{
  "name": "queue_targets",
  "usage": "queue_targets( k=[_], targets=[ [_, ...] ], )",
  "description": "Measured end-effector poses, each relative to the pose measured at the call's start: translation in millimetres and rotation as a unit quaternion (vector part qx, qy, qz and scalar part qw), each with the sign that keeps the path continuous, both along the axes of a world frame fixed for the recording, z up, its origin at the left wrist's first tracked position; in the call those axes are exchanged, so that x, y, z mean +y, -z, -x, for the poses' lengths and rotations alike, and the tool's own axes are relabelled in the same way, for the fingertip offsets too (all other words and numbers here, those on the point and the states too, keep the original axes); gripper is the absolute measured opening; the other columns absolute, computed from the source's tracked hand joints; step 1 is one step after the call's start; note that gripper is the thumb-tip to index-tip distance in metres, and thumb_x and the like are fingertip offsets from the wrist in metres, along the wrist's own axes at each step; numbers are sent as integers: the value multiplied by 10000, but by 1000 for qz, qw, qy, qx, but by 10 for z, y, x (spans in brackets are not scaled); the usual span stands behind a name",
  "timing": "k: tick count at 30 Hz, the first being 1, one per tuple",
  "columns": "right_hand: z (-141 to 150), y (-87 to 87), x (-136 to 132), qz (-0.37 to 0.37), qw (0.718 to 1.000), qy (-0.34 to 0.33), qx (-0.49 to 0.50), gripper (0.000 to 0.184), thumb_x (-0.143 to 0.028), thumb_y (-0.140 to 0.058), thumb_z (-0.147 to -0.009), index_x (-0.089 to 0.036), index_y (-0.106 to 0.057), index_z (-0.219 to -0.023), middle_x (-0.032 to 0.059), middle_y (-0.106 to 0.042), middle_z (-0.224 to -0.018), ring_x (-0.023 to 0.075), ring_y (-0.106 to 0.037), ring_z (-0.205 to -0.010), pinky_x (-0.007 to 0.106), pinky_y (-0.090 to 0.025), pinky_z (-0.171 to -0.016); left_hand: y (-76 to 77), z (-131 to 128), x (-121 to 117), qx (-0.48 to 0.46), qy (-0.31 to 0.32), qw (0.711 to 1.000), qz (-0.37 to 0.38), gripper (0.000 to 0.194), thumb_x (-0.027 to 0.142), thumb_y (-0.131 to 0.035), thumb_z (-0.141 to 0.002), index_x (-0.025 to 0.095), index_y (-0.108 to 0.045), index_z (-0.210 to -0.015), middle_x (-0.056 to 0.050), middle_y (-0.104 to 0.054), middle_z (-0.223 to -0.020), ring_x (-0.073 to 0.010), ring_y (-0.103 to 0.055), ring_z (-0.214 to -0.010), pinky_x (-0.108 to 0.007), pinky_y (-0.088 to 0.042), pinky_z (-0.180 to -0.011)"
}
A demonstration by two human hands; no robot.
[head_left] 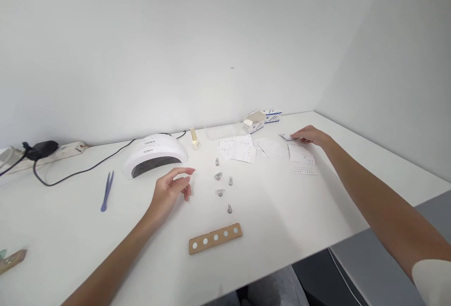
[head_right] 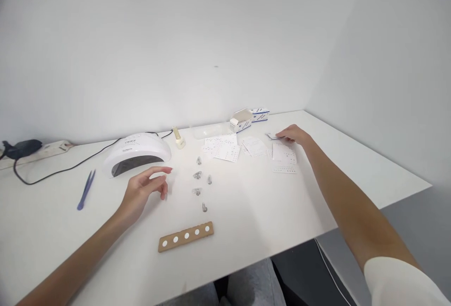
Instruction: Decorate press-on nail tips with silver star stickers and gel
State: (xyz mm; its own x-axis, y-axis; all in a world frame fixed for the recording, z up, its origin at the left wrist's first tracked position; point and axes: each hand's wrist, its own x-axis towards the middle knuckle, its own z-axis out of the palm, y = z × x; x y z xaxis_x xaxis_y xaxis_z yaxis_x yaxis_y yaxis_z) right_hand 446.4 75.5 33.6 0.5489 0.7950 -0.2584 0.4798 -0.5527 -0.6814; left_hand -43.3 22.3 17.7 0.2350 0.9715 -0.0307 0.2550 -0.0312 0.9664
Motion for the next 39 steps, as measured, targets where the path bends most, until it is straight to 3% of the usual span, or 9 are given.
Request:
queue_targets(
  k=[3, 6, 10, 13, 18, 22, 26, 34, 39],
  targets=[
    [-11, 107, -53, -28, 1000, 1, -12, 305, -341, -572, -907, -159, -585, -1151, 88, -602, -1167, 199, -611, -974, 399, -522, -834, -24, 8, 16, 17, 18, 1000, -6, 303, 388, -537, -861, 187, -603, -1078, 20, -577, -586, -137, -536, -532, -309, -438, -670],
    [-1, 219, -162, -88, 995, 40, -40, 313, -348, -560, -914, -184, -573, -1180, 91, -586, -1206, 202, -601, -1004, 406, -511, -856, -109, 2, 4, 105, 93, 990, -12, 344, 427, -517, -861, 190, -617, -1089, -7, -595, -674, -143, -541, -580, -306, -449, -664],
    [14, 298, -235, -180, 977, 98, -66, 293, -334, -539, -926, -192, -576, -1180, 96, -582, -1213, 195, -600, -1009, 393, -514, -856, -315, 3, -162, 258, 181, 947, -56, 363, 496, -488, -858, 234, -657, -1044, -53, -638, -923, -170, -560, -755, -292, -456, -671],
    [18, 305, -223, -238, 962, 111, -70, 293, -345, -532, -930, -179, -580, -1166, 96, -593, -1184, 188, -608, -981, 388, -520, -841, -435, 52, -414, 325, 223, 918, -44, 359, 530, -525, -834, 269, -648, -1047, -27, -640, -955, -173, -568, -793, -279, -464, -682],
    [58, 301, -210, -289, 951, 93, -66, 275, -294, -462, -943, -125, -614, -1097, 122, -658, -1001, 138, -596, -795, 290, -470, -744, -307, 184, -837, 400, 233, 882, -82, 487, 513, -646, -760, 298, -567, -1190, -35, -584, -1160, -192, -599, -878, -310, -496, -762],
    [124, 307, -219, -305, 948, 66, -64, 291, -231, -398, -909, -125, -629, -1051, 158, -666, -991, 137, -563, -743, 279, -398, -663, -68, 246, -978, 402, 217, 877, -146, 288, 366, -491, -896, 244, -589, -1137, -65, -569, -1154, -188, -597, -942, -328, -500, -832],
    [190, 303, -213, -305, 949, 42, -67, 289, -205, -384, -879, -136, -623, -1025, 158, -662, -972, 152, -559, -759, 290, -379, -672, 25, 418, -932, 382, 175, 890, -178, 252, 319, -456, -913, 230, -606, -1095, -62, -585, -1110, -177, -590, -962, -305, -493, -858],
    [309, 330, -172, -310, 948, 5, -77, 305, -159, -371, -852, -158, -634, -1006, 96, -670, -896, 152, -565, -774, 268, -391, -703, 61, 1019, -428, 409, 17, 902, -138, 335, 485, -526, -844, 214, -659, -988, -52, -600, -927, -138, -499, -695, -255, -452, -659],
    [339, 316, -156, -316, 945, 5, -81, 323, -139, -375, -818, -173, -637, -1004, 71, -667, -867, 157, -561, -743, 265, -402, -658, 41, 1056, -141, 428, -23, 895, -127, 379, 525, -561, -793, 229, -662, -1007, -31, -600, -886, -126, -496, -644, -247, -436, -613]
  ],
)
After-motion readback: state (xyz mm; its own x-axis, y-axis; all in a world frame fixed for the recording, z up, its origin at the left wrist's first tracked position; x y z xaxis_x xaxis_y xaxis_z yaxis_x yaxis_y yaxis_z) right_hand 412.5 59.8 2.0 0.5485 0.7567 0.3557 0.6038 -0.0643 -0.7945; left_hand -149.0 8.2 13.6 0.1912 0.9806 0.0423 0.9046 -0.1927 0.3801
